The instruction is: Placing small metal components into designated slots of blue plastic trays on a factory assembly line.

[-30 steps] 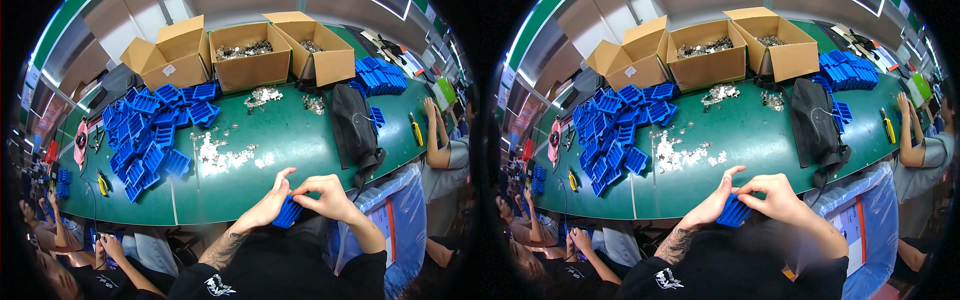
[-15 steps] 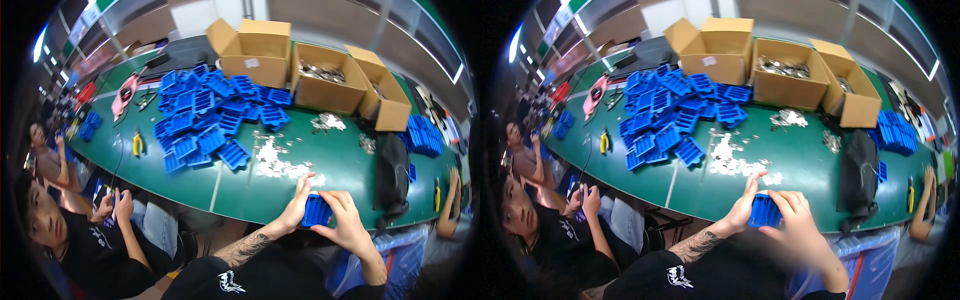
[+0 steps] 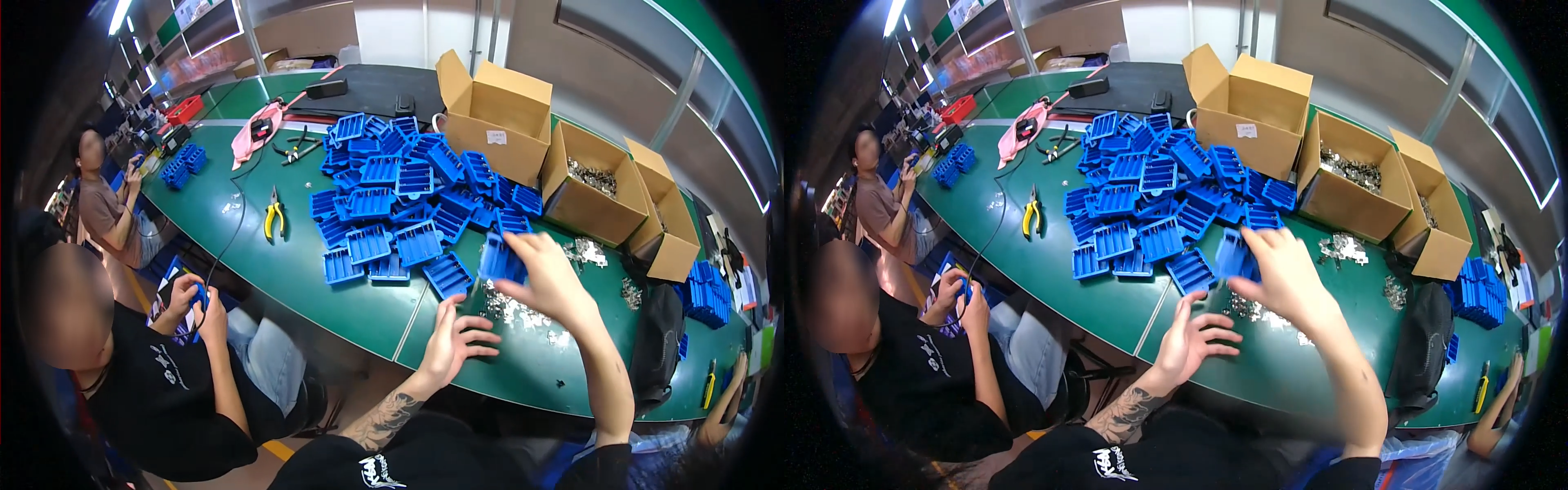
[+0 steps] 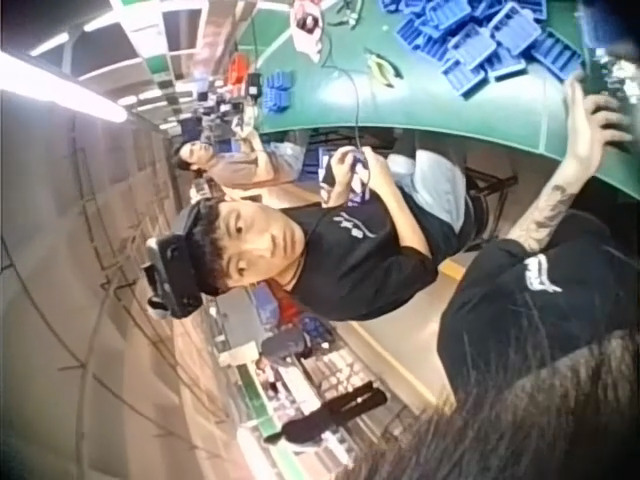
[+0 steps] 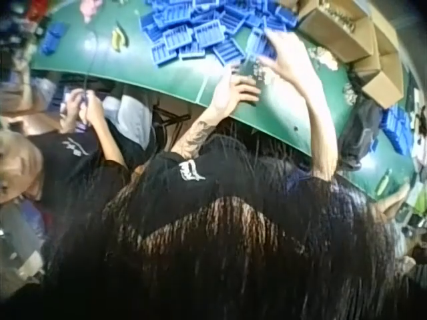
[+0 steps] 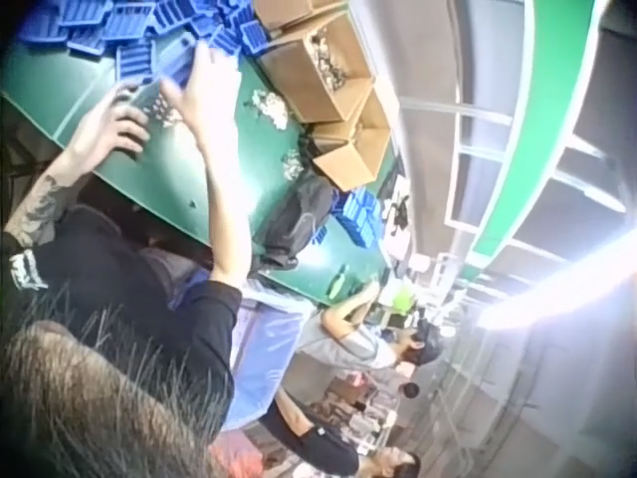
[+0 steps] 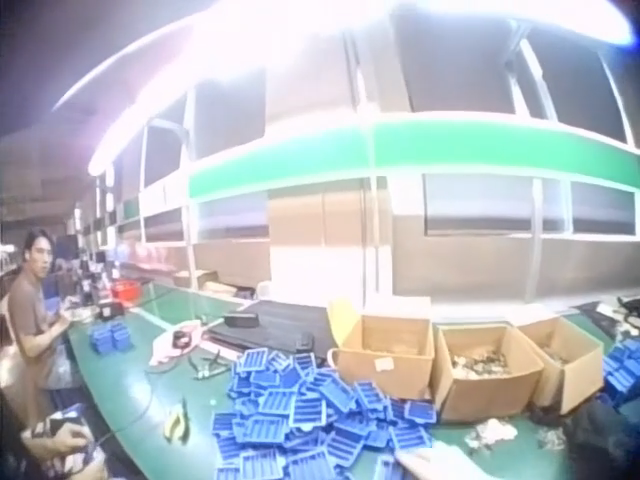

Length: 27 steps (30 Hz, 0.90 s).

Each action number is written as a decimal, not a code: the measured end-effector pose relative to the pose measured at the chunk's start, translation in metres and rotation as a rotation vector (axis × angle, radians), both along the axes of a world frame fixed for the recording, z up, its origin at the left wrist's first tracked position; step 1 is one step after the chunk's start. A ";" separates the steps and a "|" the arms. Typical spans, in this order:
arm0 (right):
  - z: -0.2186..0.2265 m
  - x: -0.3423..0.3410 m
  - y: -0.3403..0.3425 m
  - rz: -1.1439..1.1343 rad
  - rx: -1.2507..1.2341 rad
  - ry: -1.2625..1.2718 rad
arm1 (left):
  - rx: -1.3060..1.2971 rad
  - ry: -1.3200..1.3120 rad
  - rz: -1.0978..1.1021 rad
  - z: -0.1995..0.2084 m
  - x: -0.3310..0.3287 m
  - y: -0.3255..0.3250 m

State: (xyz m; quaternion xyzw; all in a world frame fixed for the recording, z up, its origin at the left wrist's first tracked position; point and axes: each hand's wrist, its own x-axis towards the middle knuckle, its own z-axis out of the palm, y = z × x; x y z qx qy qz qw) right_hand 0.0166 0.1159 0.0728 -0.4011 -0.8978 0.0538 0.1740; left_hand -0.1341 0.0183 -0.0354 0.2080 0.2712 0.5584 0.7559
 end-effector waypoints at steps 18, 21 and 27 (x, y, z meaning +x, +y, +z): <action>0.045 -0.046 0.090 -0.058 0.205 0.133 | 0.132 -0.020 -0.040 -0.008 0.000 -0.018; 0.049 0.009 0.052 0.003 0.136 0.154 | 0.137 0.040 -0.038 -0.008 0.000 -0.017; 0.054 0.115 -0.040 -0.224 -0.092 0.110 | 0.172 0.162 -0.001 -0.002 0.014 -0.007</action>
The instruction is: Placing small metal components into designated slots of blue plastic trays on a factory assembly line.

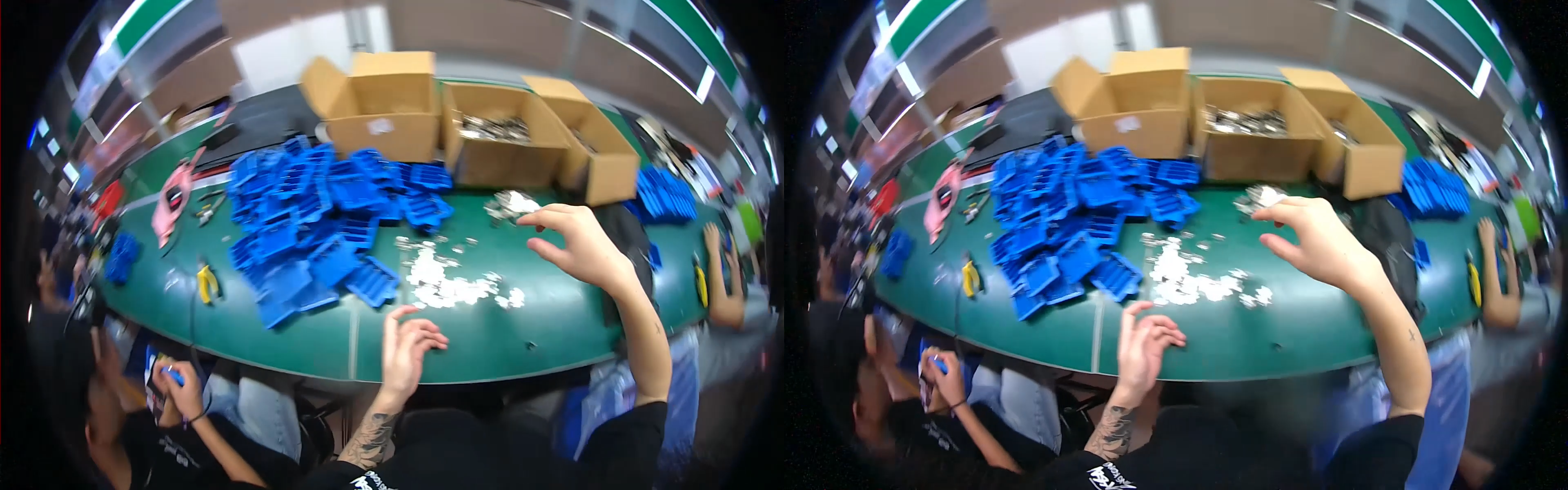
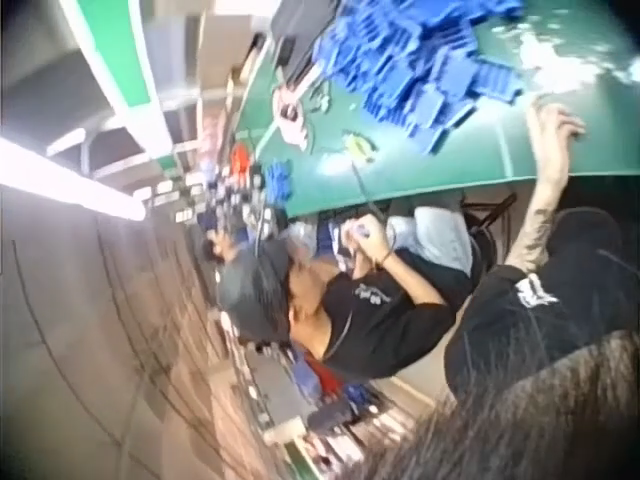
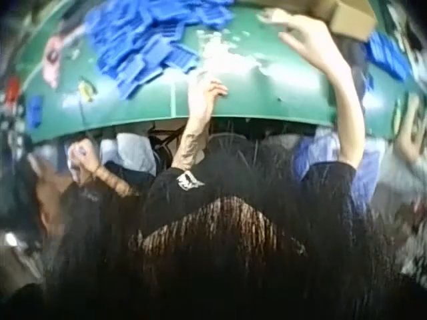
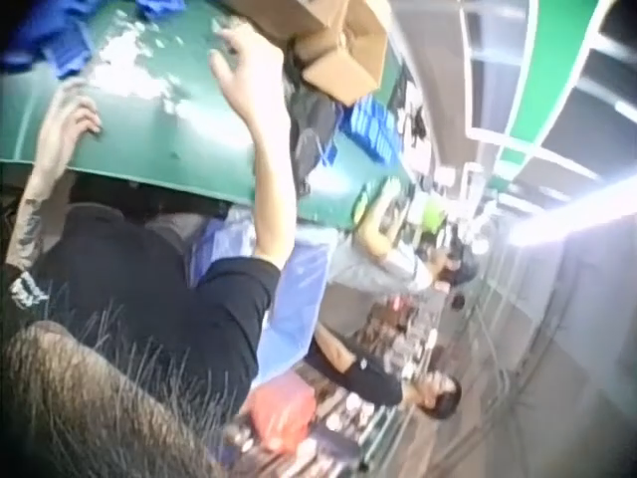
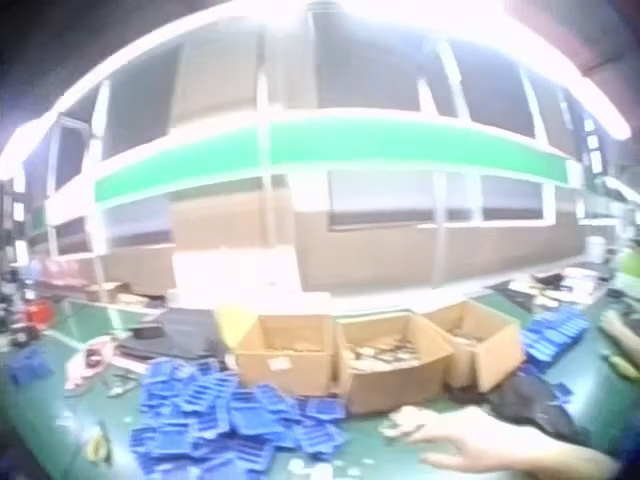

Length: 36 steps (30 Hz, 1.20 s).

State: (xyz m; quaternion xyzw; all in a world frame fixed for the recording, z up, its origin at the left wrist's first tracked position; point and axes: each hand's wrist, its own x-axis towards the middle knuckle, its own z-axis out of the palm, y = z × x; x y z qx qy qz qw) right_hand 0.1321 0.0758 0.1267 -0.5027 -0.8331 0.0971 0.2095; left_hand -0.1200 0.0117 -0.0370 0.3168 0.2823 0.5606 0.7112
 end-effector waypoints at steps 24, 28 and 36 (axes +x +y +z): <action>-0.138 0.330 -0.080 -1.374 -0.034 0.004 | 0.154 0.322 0.052 0.001 0.032 -0.003; -0.153 0.359 -0.082 -1.546 0.005 0.067 | 0.125 0.317 0.047 0.002 0.037 -0.003; -0.144 0.364 -0.098 -1.597 0.220 0.055 | 0.115 0.288 0.065 0.000 0.037 -0.004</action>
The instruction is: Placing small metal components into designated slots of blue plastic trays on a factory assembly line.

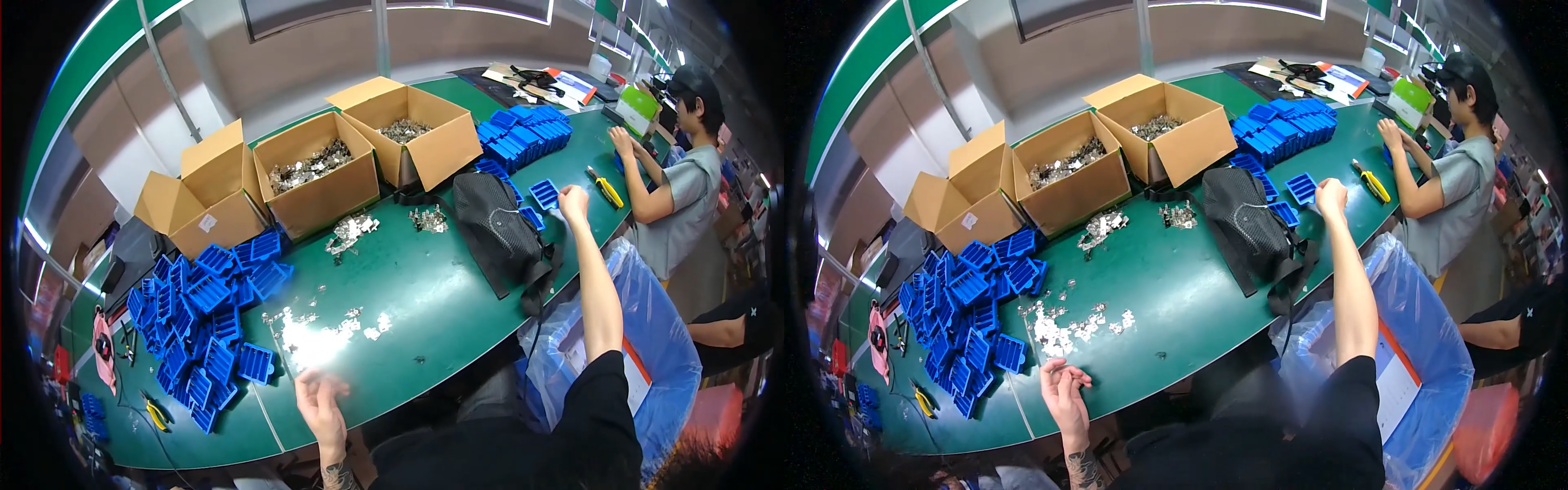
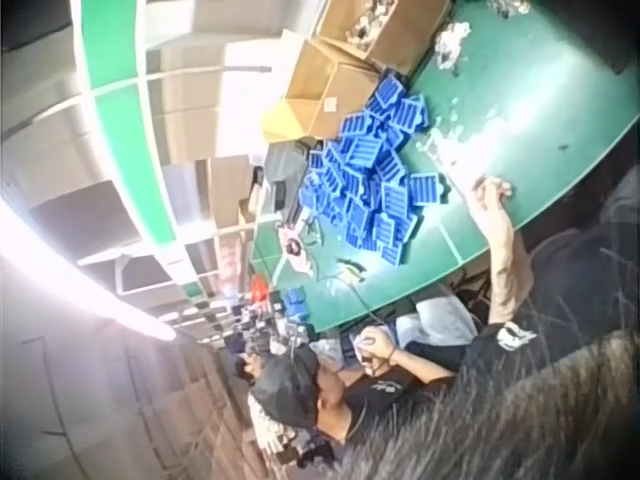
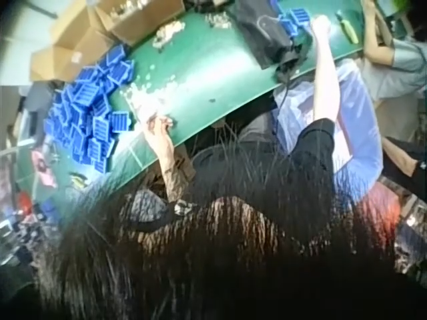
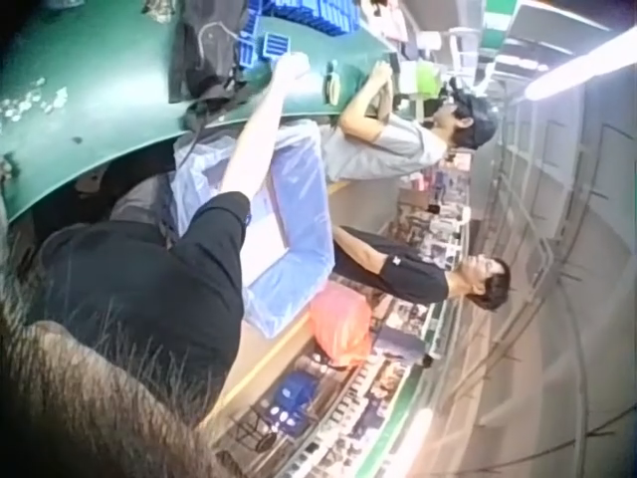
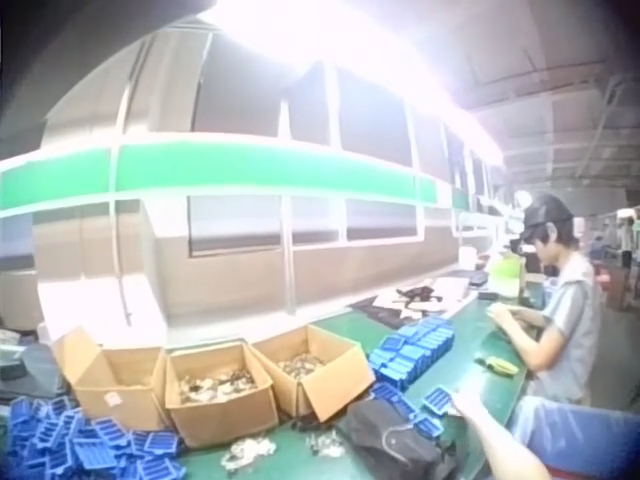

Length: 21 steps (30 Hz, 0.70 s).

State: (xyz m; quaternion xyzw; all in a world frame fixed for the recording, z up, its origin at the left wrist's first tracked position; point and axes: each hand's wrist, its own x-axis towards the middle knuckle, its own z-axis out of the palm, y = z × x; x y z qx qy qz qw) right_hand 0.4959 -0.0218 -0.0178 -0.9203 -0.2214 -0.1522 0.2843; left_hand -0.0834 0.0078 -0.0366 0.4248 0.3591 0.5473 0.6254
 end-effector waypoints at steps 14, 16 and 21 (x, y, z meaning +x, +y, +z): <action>0.102 -0.306 0.008 1.481 -0.006 0.263 | -0.151 -0.349 -0.438 0.001 0.021 -0.014; 0.080 -0.342 0.013 1.672 -0.049 0.299 | -0.174 -0.379 -0.490 0.004 0.028 -0.021; 0.045 -0.390 0.026 1.740 -0.102 0.280 | -0.337 -0.566 -0.470 0.011 0.014 -0.020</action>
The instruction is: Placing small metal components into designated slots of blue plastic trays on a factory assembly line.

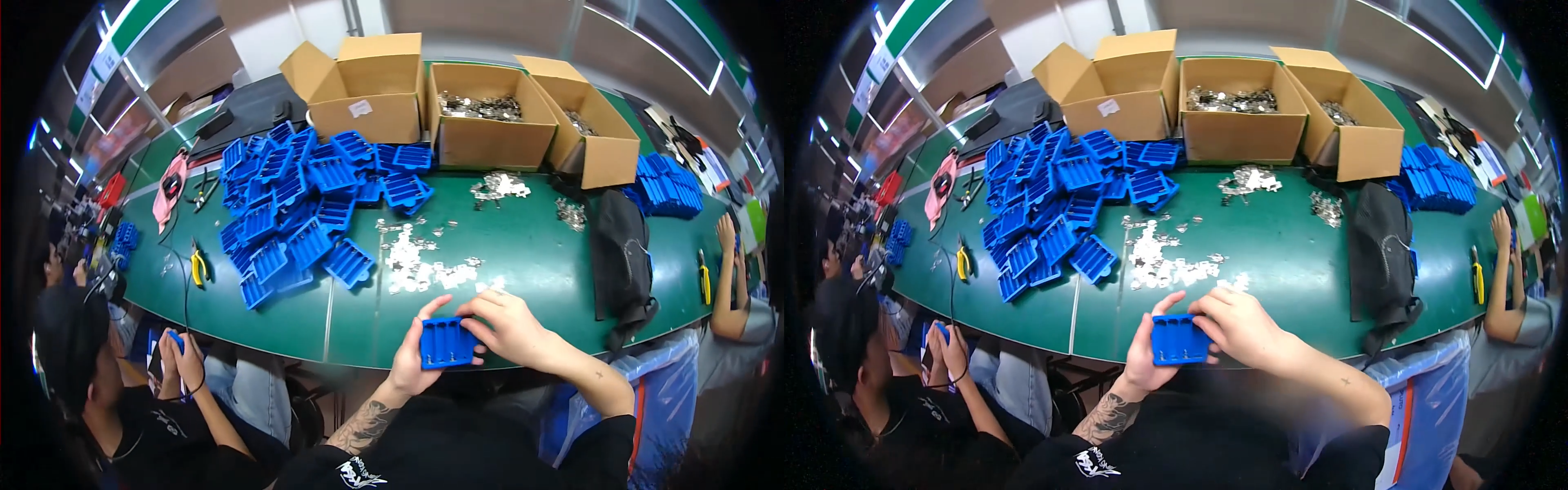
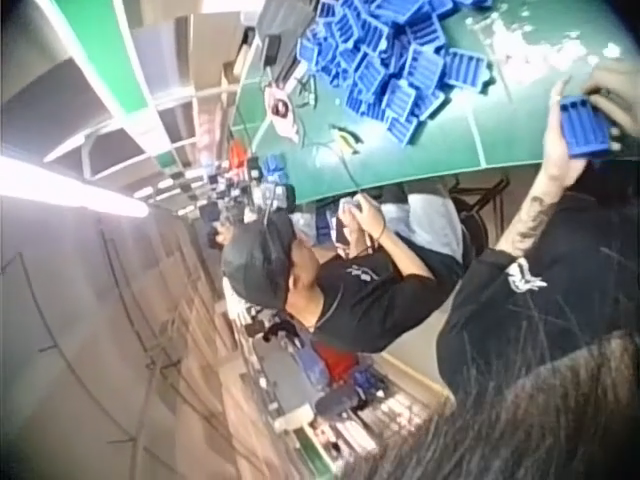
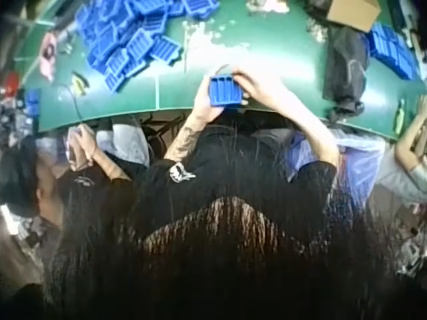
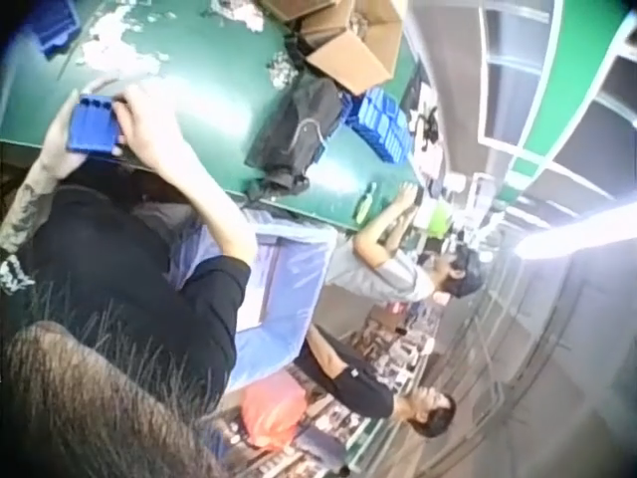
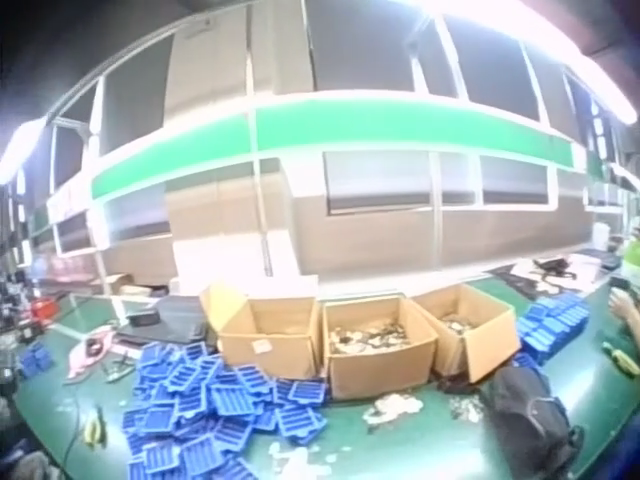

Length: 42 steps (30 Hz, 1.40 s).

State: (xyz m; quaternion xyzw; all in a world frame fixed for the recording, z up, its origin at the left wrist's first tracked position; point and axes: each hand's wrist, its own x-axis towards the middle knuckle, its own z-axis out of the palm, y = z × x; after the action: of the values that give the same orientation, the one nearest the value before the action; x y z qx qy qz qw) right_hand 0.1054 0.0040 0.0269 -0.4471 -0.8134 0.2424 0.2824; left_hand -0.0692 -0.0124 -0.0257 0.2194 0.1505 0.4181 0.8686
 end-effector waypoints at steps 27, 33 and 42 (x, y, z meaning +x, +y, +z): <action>-0.018 0.024 0.051 -0.165 0.104 0.005 | -0.035 0.008 0.127 -0.010 -0.016 0.013; 0.015 0.019 0.016 -0.129 -0.049 0.154 | -0.097 -0.004 -0.046 -0.004 0.004 0.012; 0.023 0.018 -0.012 -0.144 -0.005 0.224 | 0.030 0.073 -0.209 -0.006 0.026 0.006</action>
State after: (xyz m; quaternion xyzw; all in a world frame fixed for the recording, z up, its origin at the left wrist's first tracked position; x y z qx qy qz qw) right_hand 0.1231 -0.0081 0.0498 -0.4750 -0.7421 0.2719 0.3869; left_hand -0.0433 -0.0065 -0.0315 0.2620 0.1523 0.3191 0.8979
